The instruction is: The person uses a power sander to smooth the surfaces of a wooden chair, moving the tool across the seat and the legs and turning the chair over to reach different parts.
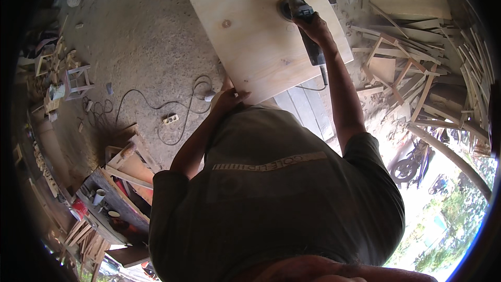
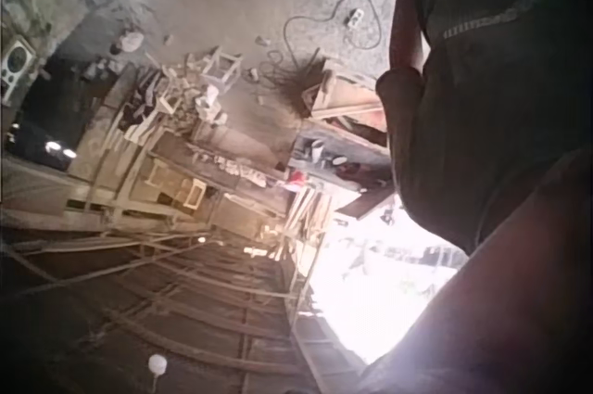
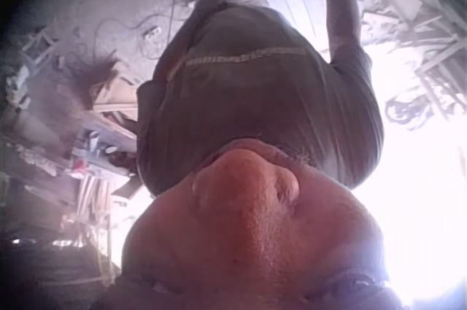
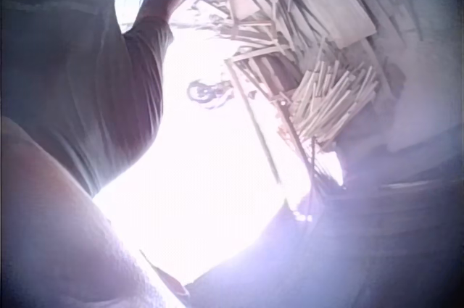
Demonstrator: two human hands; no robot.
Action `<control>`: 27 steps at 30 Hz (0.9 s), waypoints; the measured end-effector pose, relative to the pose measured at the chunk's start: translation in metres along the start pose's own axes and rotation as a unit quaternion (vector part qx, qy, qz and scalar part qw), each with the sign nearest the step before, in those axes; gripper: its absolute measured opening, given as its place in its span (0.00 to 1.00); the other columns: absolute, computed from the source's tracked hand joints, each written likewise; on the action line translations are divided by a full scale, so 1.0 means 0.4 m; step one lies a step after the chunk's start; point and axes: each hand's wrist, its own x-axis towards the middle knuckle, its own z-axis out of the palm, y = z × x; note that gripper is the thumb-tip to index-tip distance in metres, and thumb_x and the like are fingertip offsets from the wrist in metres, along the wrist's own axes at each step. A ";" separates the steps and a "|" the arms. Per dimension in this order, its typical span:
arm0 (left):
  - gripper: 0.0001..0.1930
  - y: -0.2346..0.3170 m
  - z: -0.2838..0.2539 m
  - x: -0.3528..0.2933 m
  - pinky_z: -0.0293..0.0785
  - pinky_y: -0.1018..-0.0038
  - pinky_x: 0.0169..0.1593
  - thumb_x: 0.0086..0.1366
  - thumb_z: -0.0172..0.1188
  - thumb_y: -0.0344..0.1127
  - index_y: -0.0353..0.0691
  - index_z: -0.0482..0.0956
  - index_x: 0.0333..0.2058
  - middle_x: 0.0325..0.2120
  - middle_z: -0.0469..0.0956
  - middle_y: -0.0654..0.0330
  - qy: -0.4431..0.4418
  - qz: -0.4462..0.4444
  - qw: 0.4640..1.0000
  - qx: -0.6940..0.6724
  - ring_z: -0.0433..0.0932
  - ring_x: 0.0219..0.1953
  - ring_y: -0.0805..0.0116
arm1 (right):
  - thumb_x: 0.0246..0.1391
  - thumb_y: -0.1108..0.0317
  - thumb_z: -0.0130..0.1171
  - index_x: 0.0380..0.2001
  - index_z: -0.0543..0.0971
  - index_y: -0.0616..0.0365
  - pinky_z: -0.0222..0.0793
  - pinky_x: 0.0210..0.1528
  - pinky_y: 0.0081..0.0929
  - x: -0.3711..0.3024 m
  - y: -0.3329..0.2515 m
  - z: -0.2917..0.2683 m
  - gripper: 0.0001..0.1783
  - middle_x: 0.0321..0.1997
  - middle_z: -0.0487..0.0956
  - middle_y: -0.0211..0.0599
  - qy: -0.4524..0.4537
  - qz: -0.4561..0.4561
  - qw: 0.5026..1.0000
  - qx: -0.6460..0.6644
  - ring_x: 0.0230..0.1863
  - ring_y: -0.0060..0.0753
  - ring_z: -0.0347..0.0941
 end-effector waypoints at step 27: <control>0.25 0.226 -0.036 -0.059 0.77 0.56 0.48 0.63 0.65 0.53 0.34 0.82 0.45 0.39 0.82 0.45 0.133 0.173 0.902 0.373 0.82 0.42 0.47 | 0.46 0.33 0.70 0.54 0.73 0.71 0.77 0.54 0.44 0.053 -0.006 0.037 0.50 0.48 0.83 0.61 0.024 0.019 0.999 0.010 0.52 0.55 0.82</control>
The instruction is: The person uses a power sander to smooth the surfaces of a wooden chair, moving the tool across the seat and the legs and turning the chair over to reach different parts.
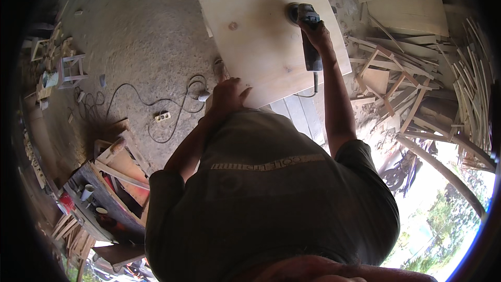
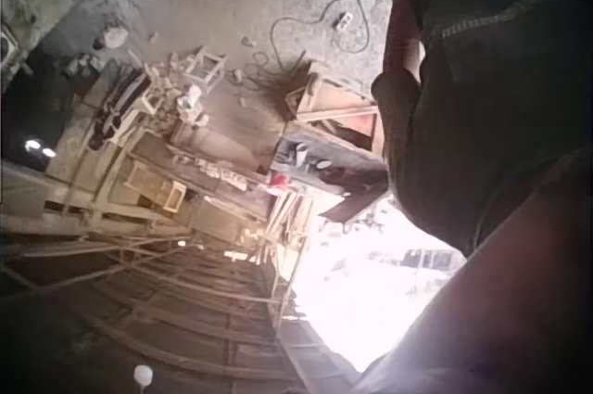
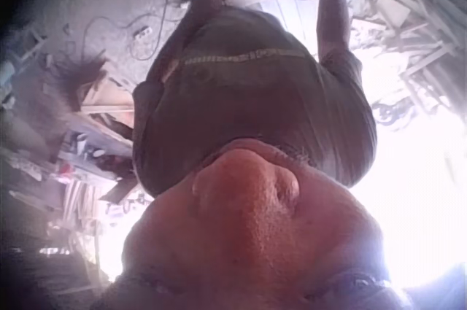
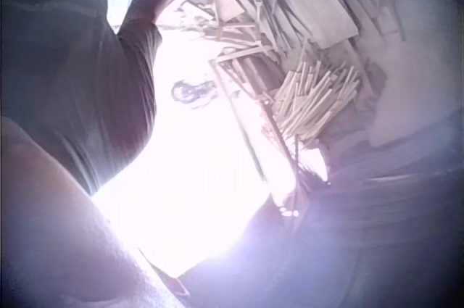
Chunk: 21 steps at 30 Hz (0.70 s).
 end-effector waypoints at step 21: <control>0.50 0.070 0.077 0.286 0.35 0.44 0.76 0.67 0.51 0.65 0.25 0.53 0.71 0.74 0.47 0.39 0.075 0.194 0.962 0.177 0.42 0.78 0.49 | 0.46 0.29 0.66 0.51 0.81 0.65 0.76 0.55 0.42 0.238 -0.016 -0.057 0.47 0.48 0.84 0.57 -0.024 -0.013 1.000 0.010 0.53 0.52 0.82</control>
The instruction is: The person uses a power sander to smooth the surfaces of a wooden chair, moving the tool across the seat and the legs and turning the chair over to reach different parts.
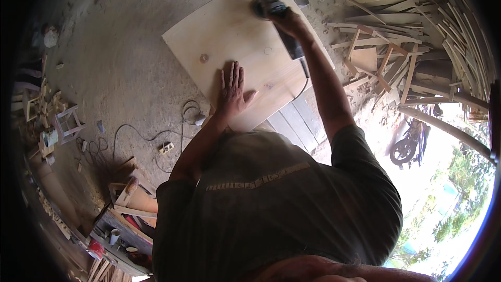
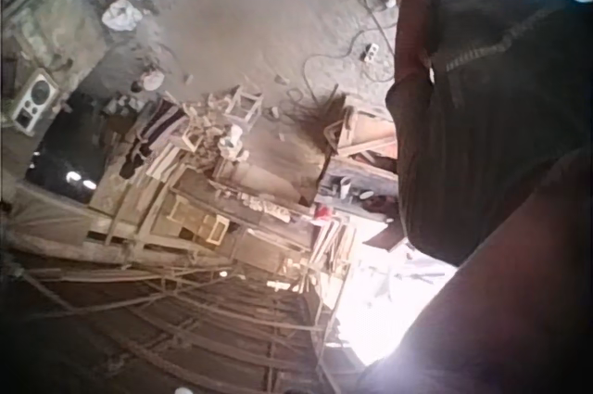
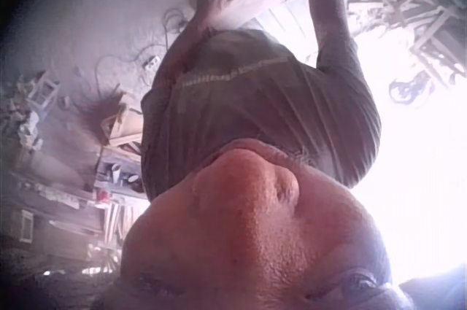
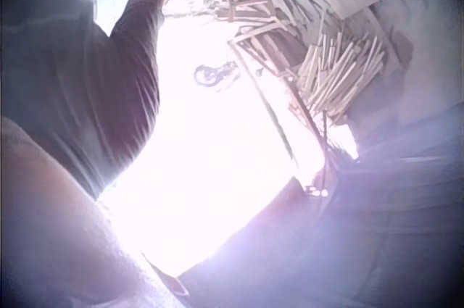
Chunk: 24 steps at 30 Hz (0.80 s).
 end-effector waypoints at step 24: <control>0.49 0.017 -0.013 0.015 0.37 0.41 0.75 0.65 0.54 0.63 0.25 0.54 0.70 0.74 0.49 0.39 -0.041 -0.002 0.999 0.032 0.44 0.77 0.48 | 0.45 0.26 0.66 0.59 0.72 0.61 0.75 0.55 0.46 -0.012 -0.158 0.081 0.53 0.49 0.83 0.55 -0.078 -0.001 0.994 -0.079 0.54 0.54 0.80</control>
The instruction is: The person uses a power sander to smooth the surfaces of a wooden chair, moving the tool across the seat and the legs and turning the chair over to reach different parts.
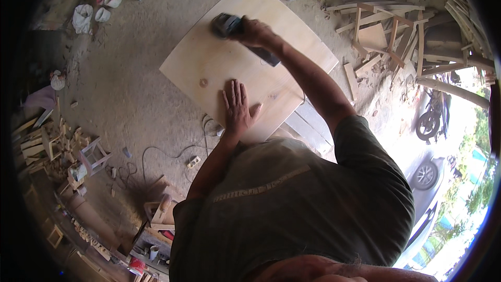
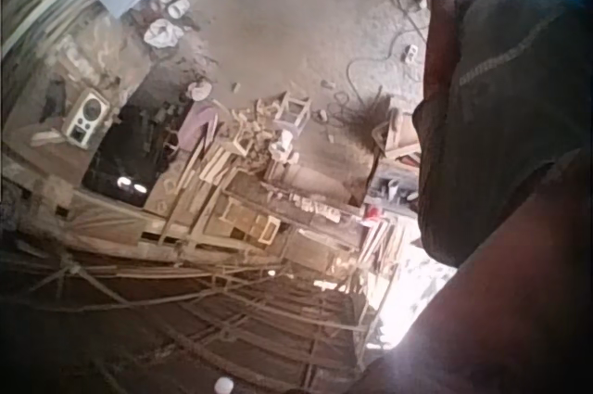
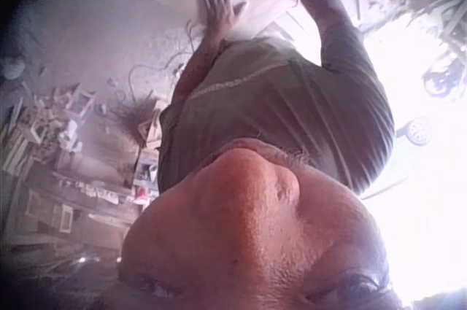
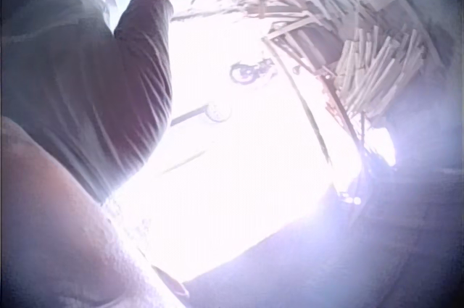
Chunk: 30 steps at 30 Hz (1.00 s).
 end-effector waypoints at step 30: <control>0.48 -0.006 -0.018 0.017 0.35 0.40 0.75 0.67 0.52 0.62 0.23 0.53 0.70 0.73 0.49 0.37 -0.021 0.004 0.999 -0.031 0.43 0.77 0.45 | 0.43 0.28 0.67 0.58 0.72 0.65 0.76 0.56 0.45 0.177 -0.040 -0.055 0.53 0.49 0.83 0.58 0.048 -0.004 0.998 0.031 0.54 0.56 0.80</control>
